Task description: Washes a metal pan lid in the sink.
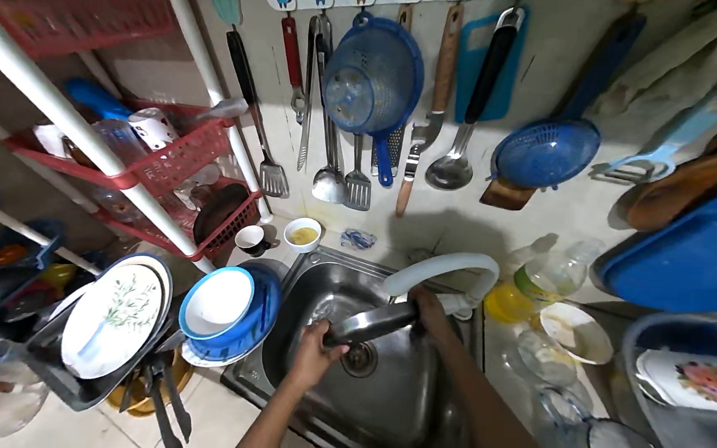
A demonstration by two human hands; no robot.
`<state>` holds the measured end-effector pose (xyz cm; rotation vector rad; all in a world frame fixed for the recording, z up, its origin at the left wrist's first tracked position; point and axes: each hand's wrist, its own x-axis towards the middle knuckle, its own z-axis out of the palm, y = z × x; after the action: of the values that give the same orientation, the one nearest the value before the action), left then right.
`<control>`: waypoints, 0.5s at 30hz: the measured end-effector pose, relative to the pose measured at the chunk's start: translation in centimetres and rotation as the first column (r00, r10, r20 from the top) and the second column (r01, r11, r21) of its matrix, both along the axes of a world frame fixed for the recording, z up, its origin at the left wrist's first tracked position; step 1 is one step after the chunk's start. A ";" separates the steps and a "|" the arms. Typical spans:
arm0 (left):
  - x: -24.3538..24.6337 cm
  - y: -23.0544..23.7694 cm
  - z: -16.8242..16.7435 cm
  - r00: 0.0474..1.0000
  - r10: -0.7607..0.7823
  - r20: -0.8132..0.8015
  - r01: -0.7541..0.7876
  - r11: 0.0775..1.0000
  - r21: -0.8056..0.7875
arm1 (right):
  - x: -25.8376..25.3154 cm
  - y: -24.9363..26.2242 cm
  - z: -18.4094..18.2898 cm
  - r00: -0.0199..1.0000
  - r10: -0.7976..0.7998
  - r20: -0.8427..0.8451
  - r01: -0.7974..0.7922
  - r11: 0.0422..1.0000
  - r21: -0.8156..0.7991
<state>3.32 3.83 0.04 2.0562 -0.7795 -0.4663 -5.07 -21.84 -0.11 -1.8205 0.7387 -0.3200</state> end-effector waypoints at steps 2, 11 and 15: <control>0.1 -0.1 -1.0 0.995 -0.006 -0.101 0.000 0.998 -0.056 | 0.2 0.0 0.2 0.997 0.030 -0.075 -0.035 0.997 -0.067; -2.4 -4.2 -0.4 0.991 0.101 -0.083 -0.102 0.995 -0.011 | 2.3 6.7 4.2 0.841 0.348 -0.414 -0.520 0.729 -0.445; -1.7 -2.3 0.3 0.997 0.072 -0.031 -0.075 0.994 -0.077 | 1.5 2.2 3.0 0.966 0.135 -0.222 -0.217 0.889 -0.403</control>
<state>1.62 1.57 0.34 1.9939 -0.6922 -0.4163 -3.55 -19.64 2.92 -2.3431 0.6590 -0.1985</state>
